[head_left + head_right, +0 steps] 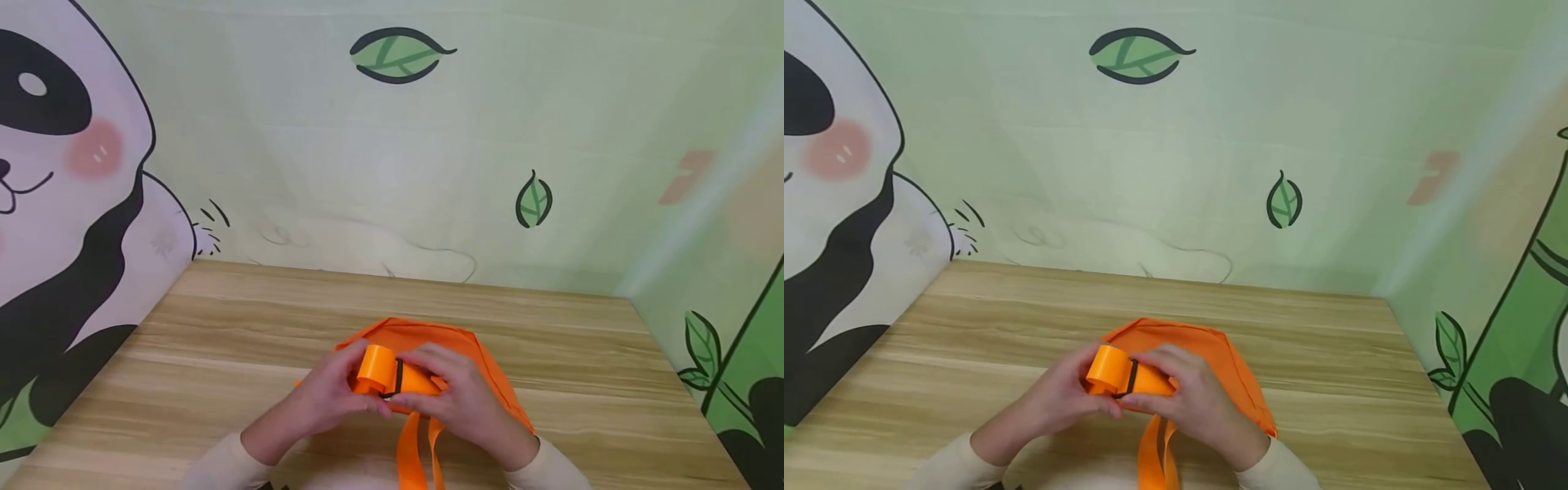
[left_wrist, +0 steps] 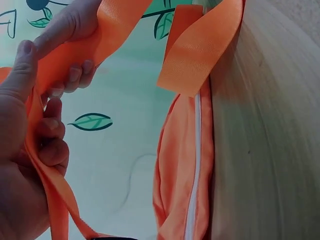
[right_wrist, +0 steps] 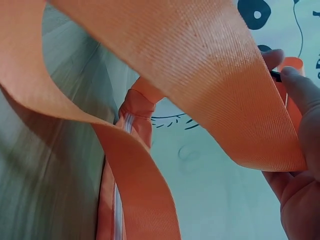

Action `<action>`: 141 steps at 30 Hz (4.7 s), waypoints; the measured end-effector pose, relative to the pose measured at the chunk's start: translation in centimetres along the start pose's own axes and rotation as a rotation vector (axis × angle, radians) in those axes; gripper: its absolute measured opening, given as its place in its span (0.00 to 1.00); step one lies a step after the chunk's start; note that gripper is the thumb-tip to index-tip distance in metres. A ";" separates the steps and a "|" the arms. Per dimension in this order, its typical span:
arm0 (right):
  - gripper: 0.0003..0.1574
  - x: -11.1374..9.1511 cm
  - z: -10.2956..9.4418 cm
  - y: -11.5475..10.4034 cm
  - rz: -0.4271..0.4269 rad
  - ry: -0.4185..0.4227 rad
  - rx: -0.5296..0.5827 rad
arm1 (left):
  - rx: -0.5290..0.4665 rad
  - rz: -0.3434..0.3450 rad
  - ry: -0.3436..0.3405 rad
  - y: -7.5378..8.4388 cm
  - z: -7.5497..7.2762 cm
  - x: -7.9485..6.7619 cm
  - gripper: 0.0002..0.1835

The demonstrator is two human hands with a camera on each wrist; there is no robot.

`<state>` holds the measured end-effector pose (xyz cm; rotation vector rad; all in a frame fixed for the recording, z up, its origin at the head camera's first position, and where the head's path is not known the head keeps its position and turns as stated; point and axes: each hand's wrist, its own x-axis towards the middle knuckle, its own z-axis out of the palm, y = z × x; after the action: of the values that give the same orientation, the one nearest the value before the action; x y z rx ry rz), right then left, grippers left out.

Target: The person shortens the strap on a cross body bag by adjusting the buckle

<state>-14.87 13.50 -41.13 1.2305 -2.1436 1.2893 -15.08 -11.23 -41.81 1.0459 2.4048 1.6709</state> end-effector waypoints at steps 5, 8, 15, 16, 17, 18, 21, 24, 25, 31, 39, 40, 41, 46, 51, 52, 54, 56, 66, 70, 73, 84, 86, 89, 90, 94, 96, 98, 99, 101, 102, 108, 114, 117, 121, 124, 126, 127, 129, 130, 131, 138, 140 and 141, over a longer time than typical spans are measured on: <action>0.27 -0.2 0.0 0.3 0.001 0.004 0.009 | 0.089 0.054 -0.022 0.1 -0.2 0.1 0.30; 0.26 -0.3 -0.1 0.5 0.000 0.008 0.014 | 0.145 0.089 -0.029 0.1 -0.2 0.1 0.27; 0.26 -0.5 -0.1 0.8 0.007 0.006 0.029 | 0.267 0.146 0.007 -0.2 -0.4 -0.4 0.21; 0.26 -0.5 -0.1 0.8 0.012 0.003 0.034 | 0.276 0.157 0.012 -0.3 -0.4 -0.5 0.21; 0.26 -0.6 -0.1 0.8 0.017 0.001 0.038 | 0.279 0.166 0.013 -0.3 -0.5 -0.5 0.21; 0.26 -0.6 -0.1 0.8 0.016 -0.001 0.043 | 0.286 0.176 0.015 -0.3 -0.6 -0.6 0.21; 0.27 -0.5 -0.1 0.8 -0.004 0.001 0.050 | 0.288 0.172 0.007 -0.2 -0.9 -0.8 0.22; 0.28 -0.5 -0.1 0.9 -0.056 0.011 0.047 | 0.302 0.146 0.002 -0.2 -1.3 -1.0 0.22; 0.28 -0.5 -0.1 0.9 -0.064 0.012 0.047 | 0.305 0.135 0.002 -0.1 -1.5 -1.1 0.22; 0.28 -0.6 -0.4 0.7 0.027 0.015 0.065 | 0.351 0.057 -0.001 0.0 -2.4 -1.6 0.20; 0.29 -0.9 -1.9 0.8 0.099 0.030 0.074 | 0.500 0.114 0.041 -0.7 -4.7 -3.1 0.18; 0.29 -0.9 -2.1 0.8 0.093 0.032 0.078 | 0.513 0.119 0.044 -0.8 -5.1 -3.4 0.18; 0.29 -0.9 -2.2 0.9 0.091 0.029 0.087 | 0.521 0.135 0.049 -1.0 -5.5 -3.6 0.18; 0.29 -0.8 -2.3 0.8 0.101 0.018 0.097 | 0.528 0.199 0.044 -1.7 -6.7 -4.3 0.18; 0.29 -0.8 -2.2 1.0 0.066 0.006 0.118 | 0.522 0.140 -0.015 -1.6 -7.4 -4.7 0.16; 0.29 -0.8 -2.2 1.0 0.058 0.004 0.123 | 0.521 0.115 -0.033 -1.5 -7.5 -4.7 0.16; 0.29 -0.8 -2.2 1.0 0.063 0.000 0.132 | 0.521 0.062 -0.066 -1.3 -7.7 -4.7 0.16; 0.29 -0.7 -2.2 0.9 0.073 0.001 0.125 | 0.529 0.017 -0.100 -1.1 -7.7 -4.5 0.19; 0.30 -0.5 -1.7 0.5 0.055 0.017 0.052 | 0.413 -0.023 -0.162 0.2 -3.8 -2.2 0.30; 0.29 -0.4 -1.4 0.4 0.054 0.006 0.072 | 0.271 -0.069 -0.130 0.7 -1.3 -1.1 0.33; 0.29 -0.3 -1.1 0.1 0.068 -0.008 0.092 | 0.174 -0.073 -0.104 0.8 0.0 -0.5 0.30; 0.25 -0.3 -2.3 -0.1 0.165 -0.091 0.114 | 0.080 0.032 -0.001 0.2 -0.3 -0.6 0.19; 0.24 -0.4 -2.7 -0.1 0.188 -0.121 0.113 | 0.074 0.063 0.009 0.1 -0.4 -0.6 0.18; 0.23 -0.5 -3.0 0.1 0.186 -0.161 0.101 | 0.066 0.082 0.007 0.0 -0.5 -0.7 0.20; 0.23 -0.5 -3.0 0.1 0.179 -0.170 0.087 | 0.058 0.079 0.002 0.0 -0.5 -0.7 0.21; 0.22 -0.6 -3.0 0.2 0.111 -0.178 0.020 | 0.121 0.124 -0.001 0.0 -0.5 -0.7 0.27; 0.21 -0.7 -2.9 0.2 0.075 -0.167 -0.010 | 0.186 0.159 0.008 0.0 -0.5 -0.7 0.28; 0.21 -0.7 -2.8 0.2 0.044 -0.154 -0.022 | 0.255 0.187 0.025 0.0 -0.4 -0.6 0.26; 0.21 -0.7 -2.7 0.2 0.033 -0.146 -0.022 | 0.275 0.190 0.028 0.0 -0.4 -0.6 0.25; 0.21 -0.7 -2.6 0.2 0.027 -0.136 -0.016 | 0.309 0.193 0.029 0.1 -0.5 -0.6 0.24; 0.21 -0.7 -2.6 0.2 0.028 -0.133 -0.009 | 0.319 0.186 0.024 0.2 -0.5 -0.6 0.23; 0.23 -0.8 -2.5 0.2 0.027 -0.119 0.012 | 0.271 0.137 -0.017 0.5 -0.6 -0.5 0.22; 0.21 -0.6 -2.0 0.0 0.038 -0.105 0.008 | 0.181 0.153 0.029 0.3 -0.2 -0.6 0.22; 0.20 -0.6 -1.7 -0.1 0.059 -0.106 0.014 | 0.170 0.167 0.053 0.5 0.0 -0.6 0.22; 0.21 -0.5 -1.2 -0.2 0.048 -0.106 -0.003 | 0.141 0.183 0.042 0.6 0.4 -0.4 0.20; 0.21 -0.4 -1.0 -0.3 0.030 -0.109 -0.017 | 0.109 0.184 0.030 0.7 0.7 -0.2 0.18; 0.20 -0.3 -0.9 -0.4 0.037 -0.109 -0.026 | 0.091 0.174 0.036 0.8 1.0 -0.2 0.17; 0.20 -0.3 -0.8 -0.5 0.044 -0.107 -0.031 | 0.092 0.171 0.050 0.8 1.1 -0.1 0.17; 0.20 -0.2 -0.8 -0.6 0.063 -0.107 -0.033 | 0.078 0.164 0.079 0.9 1.2 -0.1 0.17; 0.20 -0.2 -0.8 -0.7 0.084 -0.107 -0.024 | 0.067 0.159 0.091 0.9 1.3 -0.1 0.17; 0.20 -0.2 -0.8 -0.7 0.102 -0.109 -0.011 | 0.057 0.145 0.102 0.9 1.2 -0.2 0.17; 0.16 -0.7 -1.8 -0.6 0.367 -0.112 0.227 | -0.017 0.038 0.144 1.2 0.0 -0.7 0.18; 0.16 -0.9 -2.2 -0.5 0.420 -0.101 0.291 | -0.005 0.055 0.155 1.1 -0.5 -0.8 0.18; 0.16 -0.9 -2.3 -0.5 0.440 -0.099 0.316 | -0.002 0.072 0.157 1.1 -0.6 -0.8 0.18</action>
<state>-14.24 15.83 -40.24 0.9751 -2.4422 1.8414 -14.12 -11.98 -40.88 1.0499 2.4865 1.8436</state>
